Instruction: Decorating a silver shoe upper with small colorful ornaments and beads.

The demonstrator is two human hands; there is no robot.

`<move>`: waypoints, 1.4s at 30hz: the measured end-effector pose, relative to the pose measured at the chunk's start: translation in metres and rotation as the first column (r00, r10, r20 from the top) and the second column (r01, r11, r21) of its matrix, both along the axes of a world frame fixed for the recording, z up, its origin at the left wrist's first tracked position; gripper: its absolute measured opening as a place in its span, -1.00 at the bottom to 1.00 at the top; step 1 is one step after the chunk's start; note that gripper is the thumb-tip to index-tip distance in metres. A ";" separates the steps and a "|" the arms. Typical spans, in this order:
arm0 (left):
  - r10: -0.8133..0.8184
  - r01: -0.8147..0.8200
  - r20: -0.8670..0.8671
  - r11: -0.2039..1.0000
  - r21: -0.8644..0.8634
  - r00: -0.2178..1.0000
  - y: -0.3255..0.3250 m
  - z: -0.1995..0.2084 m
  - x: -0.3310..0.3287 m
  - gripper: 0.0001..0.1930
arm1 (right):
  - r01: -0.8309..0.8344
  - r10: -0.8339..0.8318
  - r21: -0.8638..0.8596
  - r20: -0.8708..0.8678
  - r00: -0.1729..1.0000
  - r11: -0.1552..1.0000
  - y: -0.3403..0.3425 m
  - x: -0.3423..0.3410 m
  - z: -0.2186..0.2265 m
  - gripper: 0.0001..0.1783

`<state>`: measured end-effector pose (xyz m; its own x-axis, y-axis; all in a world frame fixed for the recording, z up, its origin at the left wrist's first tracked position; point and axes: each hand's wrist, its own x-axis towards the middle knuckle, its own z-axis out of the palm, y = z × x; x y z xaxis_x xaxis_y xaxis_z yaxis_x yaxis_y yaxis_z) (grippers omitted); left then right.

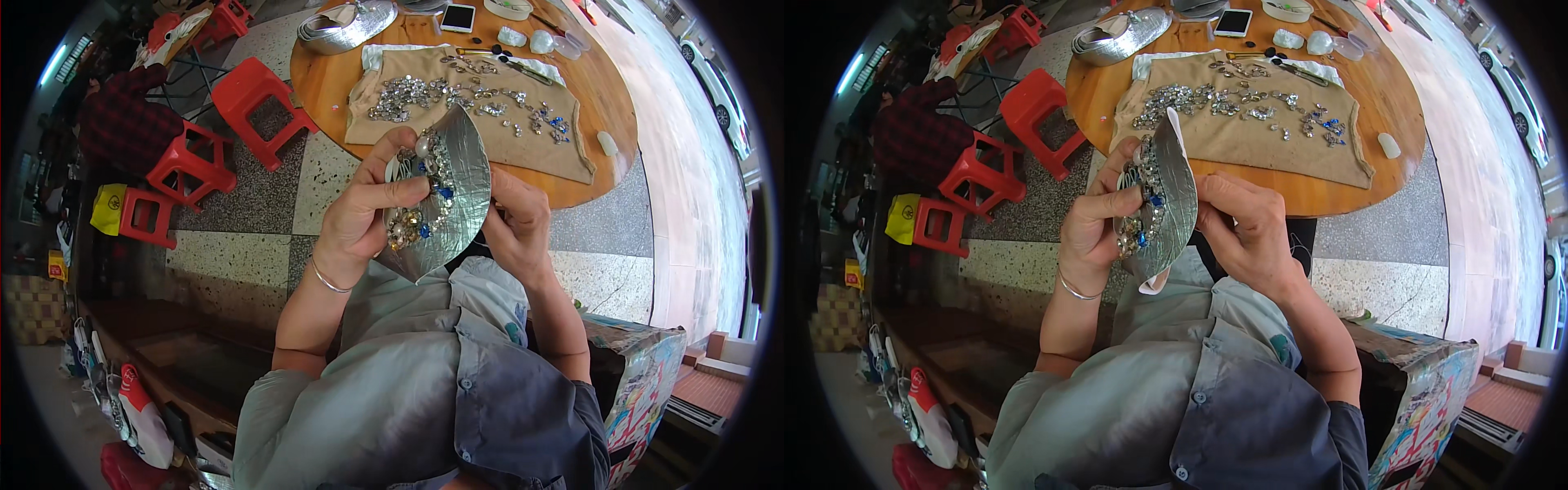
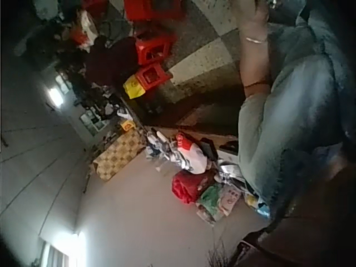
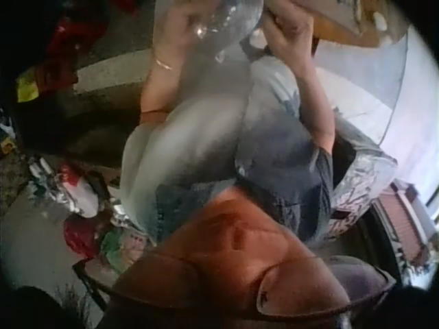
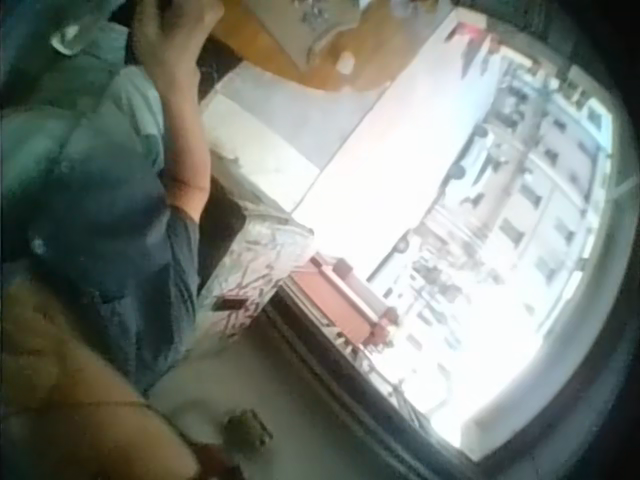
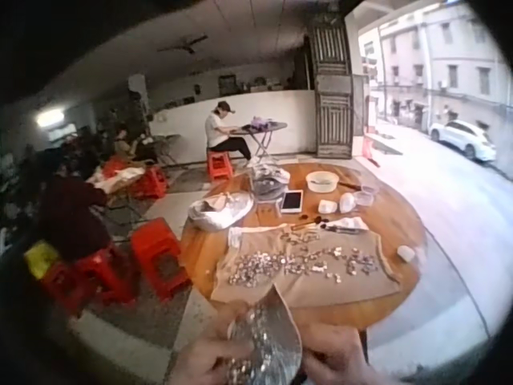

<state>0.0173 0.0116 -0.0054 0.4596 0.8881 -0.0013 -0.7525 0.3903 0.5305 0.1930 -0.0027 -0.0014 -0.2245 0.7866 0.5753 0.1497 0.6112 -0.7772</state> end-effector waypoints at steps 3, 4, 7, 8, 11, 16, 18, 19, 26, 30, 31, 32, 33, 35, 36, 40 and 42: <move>-0.033 0.033 0.030 0.999 -0.009 0.999 0.000 0.000 0.003 -0.55 | -0.013 0.012 0.027 0.027 1.000 1.000 0.001 0.004 -0.001 -0.72; -0.051 0.051 0.043 0.999 -0.018 0.998 -0.001 0.001 0.003 -0.55 | -0.022 0.022 0.024 0.013 1.000 0.999 0.002 0.005 -0.004 -0.71; -0.068 0.070 0.054 0.997 -0.028 0.996 -0.001 0.000 0.005 -0.56 | -0.042 0.043 0.018 -0.014 0.999 0.999 0.003 0.008 -0.009 -0.71; -0.070 0.072 0.051 0.997 -0.029 0.996 -0.002 -0.001 0.005 -0.56 | -0.046 0.046 0.024 -0.005 0.999 0.999 0.003 0.009 -0.009 -0.72; -0.093 0.095 0.052 0.995 -0.029 0.994 -0.001 -0.005 0.004 -0.56 | -0.055 0.055 0.035 0.013 0.998 0.998 0.002 0.008 -0.010 -0.74; -0.139 0.143 0.058 0.987 -0.075 0.989 -0.001 -0.007 0.002 -0.58 | -0.047 0.043 -0.048 -0.082 0.996 0.998 -0.006 0.000 -0.018 -0.75; -0.136 0.141 0.061 0.985 -0.100 0.989 -0.002 -0.008 0.002 -0.58 | -0.029 0.020 -0.126 -0.070 0.997 0.992 -0.010 -0.002 -0.021 -0.75; -0.115 0.117 0.029 0.991 -0.062 0.993 -0.002 -0.008 0.002 -0.57 | -0.030 0.022 -0.127 -0.067 0.997 0.991 -0.011 -0.004 -0.022 -0.75; 0.039 -0.033 -0.181 0.999 0.037 0.983 -0.006 -0.010 0.003 -0.57 | -0.012 -0.017 -0.222 -0.127 0.992 0.975 -0.019 -0.014 -0.021 -0.58; 0.051 -0.042 -0.208 0.998 0.049 0.977 -0.005 -0.014 0.006 -0.57 | -0.026 -0.001 -0.218 -0.122 0.993 0.976 -0.019 -0.016 -0.027 -0.52; 0.067 -0.057 -0.218 0.997 0.050 0.974 -0.004 -0.014 0.007 -0.58 | -0.026 -0.001 -0.219 -0.121 0.993 0.975 -0.018 -0.016 -0.029 -0.52; 0.083 -0.074 -0.230 0.996 0.050 0.970 -0.003 -0.013 0.007 -0.58 | 0.014 -0.031 -0.176 -0.092 0.995 0.984 -0.017 -0.015 -0.032 -0.49; 0.100 -0.090 -0.242 0.995 0.051 0.965 -0.003 -0.012 0.007 -0.59 | 0.054 -0.063 -0.131 -0.065 0.996 0.990 -0.014 -0.015 -0.033 -0.46; 0.152 -0.141 -0.266 0.988 0.060 0.952 -0.003 -0.012 0.009 -0.59 | 0.091 -0.094 -0.086 -0.039 0.995 0.992 -0.006 -0.010 -0.033 -0.42; 0.203 -0.191 -0.289 0.979 0.072 0.935 -0.003 -0.013 0.009 -0.59 | 0.128 -0.149 -0.170 -0.121 0.981 0.977 0.002 -0.002 -0.028 -0.45; 0.238 -0.225 -0.331 0.971 0.078 0.913 -0.001 -0.017 0.007 -0.58 | 0.196 -0.191 -0.025 0.117 0.974 0.980 0.004 0.010 -0.014 -0.62; 0.231 -0.218 -0.341 0.973 0.078 0.911 0.000 -0.018 0.006 -0.57 | 0.185 -0.204 0.097 0.269 0.941 0.978 0.004 0.010 -0.013 -0.68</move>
<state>0.0229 0.0118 -0.0237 0.2250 0.9703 -0.0886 -0.5847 0.2073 0.7843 0.2028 0.0013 -0.0142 -0.2290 0.7914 0.5668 0.4739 0.5993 -0.6452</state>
